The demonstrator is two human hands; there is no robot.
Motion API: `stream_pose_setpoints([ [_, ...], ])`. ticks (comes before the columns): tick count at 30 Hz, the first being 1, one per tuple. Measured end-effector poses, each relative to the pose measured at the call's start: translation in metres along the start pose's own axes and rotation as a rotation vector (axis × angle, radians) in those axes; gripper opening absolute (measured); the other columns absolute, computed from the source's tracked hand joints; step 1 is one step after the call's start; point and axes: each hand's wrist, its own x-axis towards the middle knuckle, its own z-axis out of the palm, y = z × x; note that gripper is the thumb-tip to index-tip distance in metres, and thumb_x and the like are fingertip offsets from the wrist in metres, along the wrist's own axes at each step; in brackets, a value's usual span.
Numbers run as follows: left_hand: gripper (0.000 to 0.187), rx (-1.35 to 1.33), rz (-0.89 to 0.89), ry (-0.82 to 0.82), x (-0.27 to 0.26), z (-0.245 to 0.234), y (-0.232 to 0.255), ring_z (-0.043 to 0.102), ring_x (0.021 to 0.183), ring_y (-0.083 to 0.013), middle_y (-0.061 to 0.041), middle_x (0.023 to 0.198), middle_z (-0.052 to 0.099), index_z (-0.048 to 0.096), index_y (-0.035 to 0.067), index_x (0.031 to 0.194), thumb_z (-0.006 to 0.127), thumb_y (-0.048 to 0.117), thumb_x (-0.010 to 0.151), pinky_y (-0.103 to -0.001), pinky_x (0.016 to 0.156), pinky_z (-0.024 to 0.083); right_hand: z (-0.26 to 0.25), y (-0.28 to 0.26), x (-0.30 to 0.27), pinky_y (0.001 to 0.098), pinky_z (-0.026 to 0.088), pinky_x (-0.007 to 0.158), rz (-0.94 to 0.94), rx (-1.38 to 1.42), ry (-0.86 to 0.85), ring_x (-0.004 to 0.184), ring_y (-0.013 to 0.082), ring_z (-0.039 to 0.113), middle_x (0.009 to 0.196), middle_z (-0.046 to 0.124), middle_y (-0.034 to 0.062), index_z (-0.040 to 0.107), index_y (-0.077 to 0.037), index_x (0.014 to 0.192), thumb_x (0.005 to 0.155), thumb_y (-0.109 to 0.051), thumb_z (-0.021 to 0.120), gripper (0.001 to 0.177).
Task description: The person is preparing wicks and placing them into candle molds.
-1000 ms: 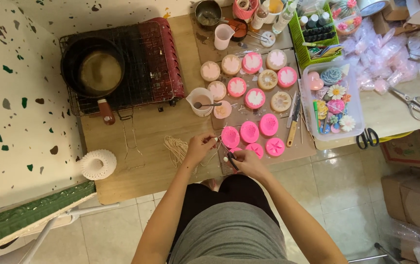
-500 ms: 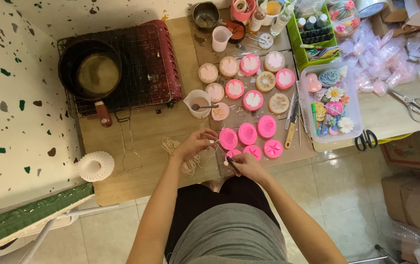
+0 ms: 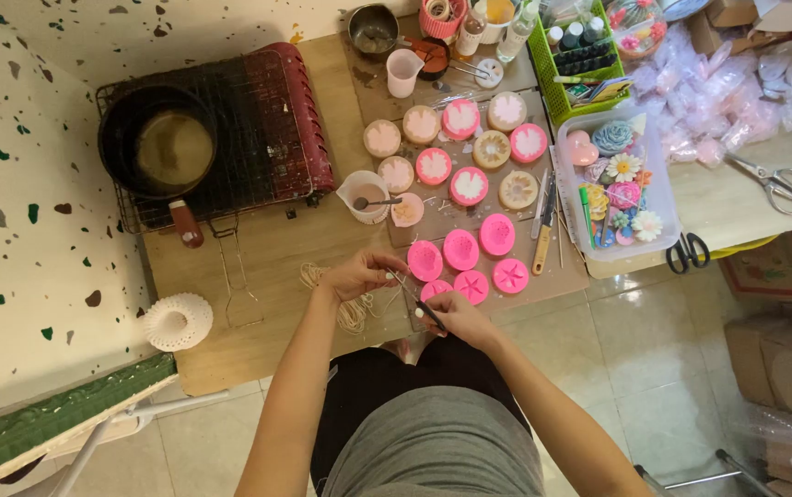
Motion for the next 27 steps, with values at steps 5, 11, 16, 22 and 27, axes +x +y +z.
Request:
stream_pose_setpoints([
  [5, 0.042, 0.075, -0.064, 0.187, 0.009, 0.033, 0.018, 0.070, 0.094, -0.0126, -0.007, 0.121, 0.071, 0.070, 0.003, 0.126, 0.071, -0.003, 0.085, -0.031, 0.089, 0.060, -0.005, -0.005, -0.026, 0.0252, 0.042, 0.053, -0.127, 0.232, 0.150, 0.057, 0.0079, 0.053, 0.068, 0.054, -0.0030, 0.068, -0.006, 0.091, 0.091, -0.020, 0.073, 0.014],
  [11, 0.054, 0.965, -0.001, 0.518, 0.087, 0.052, -0.023, 0.071, 0.094, -0.0282, -0.024, 0.113, 0.074, 0.072, 0.006, 0.133, 0.066, -0.006, 0.081, -0.039, 0.084, 0.057, -0.018, -0.083, -0.094, 0.0261, 0.047, 0.058, -0.230, 0.268, 0.285, 0.065, 0.0083, 0.056, 0.076, 0.055, -0.0029, 0.065, -0.007, 0.098, 0.090, -0.014, 0.075, 0.015],
  [16, 0.067, 1.180, 0.739, 0.654, 0.139, 0.037, -0.054, 0.059, 0.126, -0.0441, -0.027, 0.135, 0.060, 0.058, 0.000, 0.136, 0.051, -0.014, 0.072, -0.045, 0.109, 0.049, -0.057, -0.093, -0.109, 0.0266, 0.049, 0.062, -0.201, 0.184, 0.303, 0.070, 0.0092, 0.059, 0.081, 0.058, -0.0015, 0.064, -0.007, 0.101, 0.088, -0.012, 0.074, 0.017],
  [22, 0.045, 1.265, 0.423, 0.670, 0.139, 0.024, -0.073, 0.060, 0.121, -0.0397, -0.021, 0.122, 0.064, 0.067, 0.003, 0.121, 0.054, -0.012, 0.080, -0.044, 0.106, 0.050, -0.067, -0.073, -0.124, 0.0272, 0.051, 0.066, -0.166, 0.192, 0.359, 0.075, 0.0104, 0.062, 0.087, 0.061, 0.0001, 0.063, -0.007, 0.104, 0.087, -0.009, 0.074, 0.020],
  [27, 0.038, 1.259, 0.414, 0.628, 0.108, 0.059, -0.039, 0.062, 0.112, -0.0390, -0.021, 0.117, 0.063, 0.069, 0.003, 0.116, 0.058, -0.008, 0.082, -0.045, 0.094, 0.052, -0.077, -0.080, -0.123, 0.0277, 0.053, 0.070, -0.203, 0.201, 0.427, 0.080, 0.0113, 0.065, 0.092, 0.064, 0.0015, 0.063, -0.007, 0.107, 0.085, -0.007, 0.073, 0.024],
])
